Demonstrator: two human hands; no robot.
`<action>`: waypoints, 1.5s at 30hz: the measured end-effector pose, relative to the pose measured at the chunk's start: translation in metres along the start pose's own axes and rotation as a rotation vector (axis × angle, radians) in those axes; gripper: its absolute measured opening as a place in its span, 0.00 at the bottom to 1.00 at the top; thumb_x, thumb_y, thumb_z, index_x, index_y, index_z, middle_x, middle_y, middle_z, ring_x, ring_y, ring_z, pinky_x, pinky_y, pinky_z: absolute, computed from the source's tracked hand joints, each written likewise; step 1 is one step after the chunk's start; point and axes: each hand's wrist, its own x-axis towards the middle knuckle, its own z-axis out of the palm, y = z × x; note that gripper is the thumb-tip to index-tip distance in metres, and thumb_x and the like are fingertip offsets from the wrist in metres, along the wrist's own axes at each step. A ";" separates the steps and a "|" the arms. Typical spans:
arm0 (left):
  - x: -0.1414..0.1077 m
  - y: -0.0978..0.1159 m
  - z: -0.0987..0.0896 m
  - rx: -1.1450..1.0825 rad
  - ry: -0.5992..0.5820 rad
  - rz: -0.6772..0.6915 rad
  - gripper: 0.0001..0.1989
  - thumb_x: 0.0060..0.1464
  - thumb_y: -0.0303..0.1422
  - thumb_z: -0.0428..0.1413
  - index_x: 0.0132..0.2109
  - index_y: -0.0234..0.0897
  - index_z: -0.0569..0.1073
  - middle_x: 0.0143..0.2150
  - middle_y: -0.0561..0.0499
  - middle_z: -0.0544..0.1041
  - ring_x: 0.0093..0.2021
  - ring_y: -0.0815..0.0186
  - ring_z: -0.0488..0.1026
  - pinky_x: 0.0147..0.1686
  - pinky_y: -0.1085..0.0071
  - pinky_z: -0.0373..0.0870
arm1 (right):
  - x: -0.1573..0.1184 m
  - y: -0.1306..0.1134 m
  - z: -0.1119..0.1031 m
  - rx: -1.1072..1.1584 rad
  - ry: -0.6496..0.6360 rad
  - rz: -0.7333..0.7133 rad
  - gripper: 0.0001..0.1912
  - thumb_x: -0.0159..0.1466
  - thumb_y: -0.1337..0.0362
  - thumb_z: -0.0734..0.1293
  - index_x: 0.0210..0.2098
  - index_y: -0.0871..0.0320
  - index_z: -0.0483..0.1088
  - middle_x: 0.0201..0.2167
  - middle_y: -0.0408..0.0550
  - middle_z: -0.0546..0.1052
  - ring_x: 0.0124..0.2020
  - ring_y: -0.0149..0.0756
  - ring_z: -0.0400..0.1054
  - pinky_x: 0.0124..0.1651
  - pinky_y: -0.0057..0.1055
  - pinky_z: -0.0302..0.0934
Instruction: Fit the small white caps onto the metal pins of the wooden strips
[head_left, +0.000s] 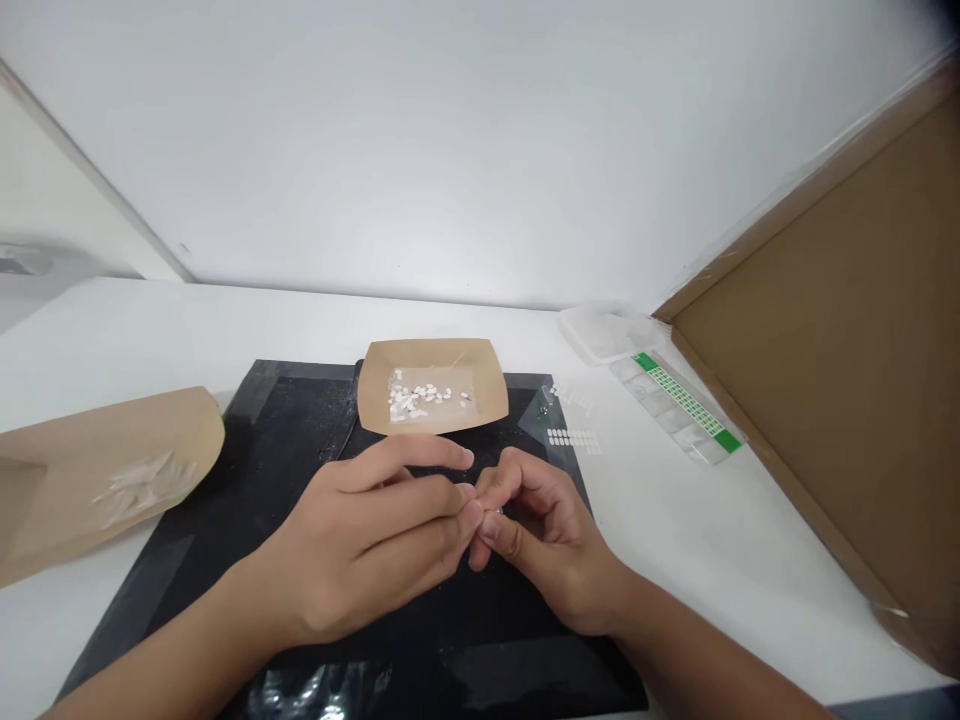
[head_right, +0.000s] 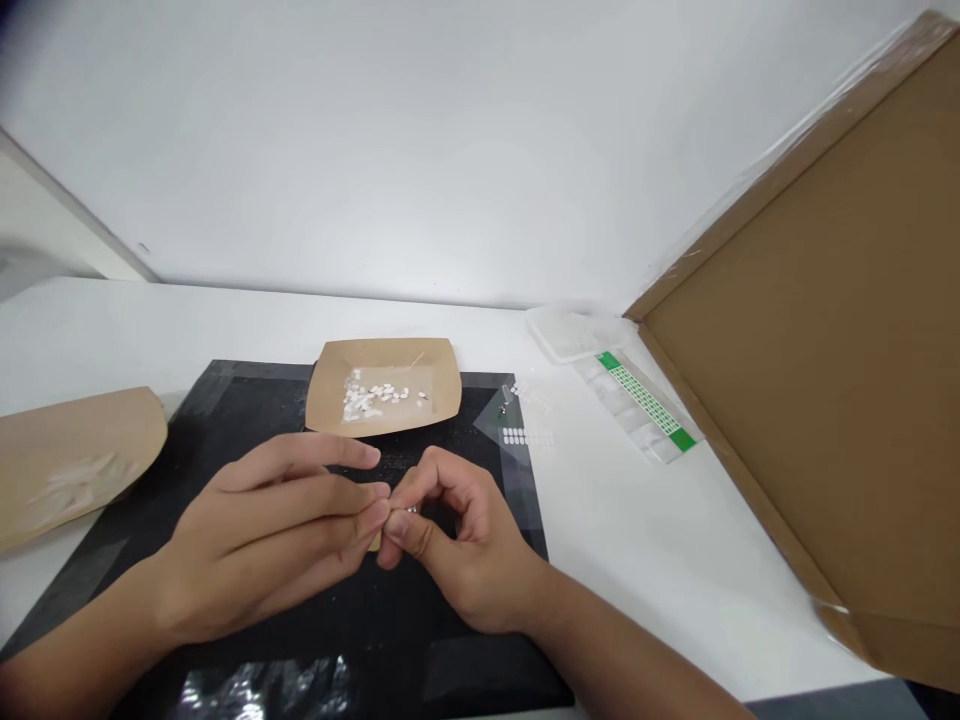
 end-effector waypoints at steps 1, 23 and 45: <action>0.002 -0.003 -0.001 0.017 -0.009 0.045 0.08 0.61 0.23 0.66 0.42 0.40 0.79 0.36 0.53 0.85 0.44 0.60 0.85 0.47 0.65 0.87 | 0.000 0.000 0.000 0.037 -0.014 0.011 0.11 0.72 0.59 0.73 0.38 0.55 0.68 0.30 0.42 0.78 0.30 0.31 0.73 0.38 0.31 0.67; 0.020 -0.001 -0.003 -0.055 -0.020 0.090 0.11 0.57 0.17 0.65 0.44 0.34 0.79 0.34 0.53 0.85 0.32 0.70 0.80 0.53 0.60 0.78 | -0.002 -0.007 0.000 -0.113 -0.013 -0.129 0.05 0.75 0.65 0.69 0.41 0.54 0.70 0.33 0.42 0.76 0.34 0.31 0.73 0.43 0.33 0.67; 0.010 0.009 0.012 -0.159 0.027 -0.221 0.15 0.49 0.16 0.61 0.28 0.38 0.65 0.23 0.56 0.67 0.34 0.65 0.66 0.38 0.64 0.75 | -0.002 -0.003 0.009 0.014 -0.036 0.106 0.13 0.73 0.58 0.72 0.37 0.57 0.67 0.30 0.42 0.76 0.32 0.30 0.71 0.39 0.28 0.64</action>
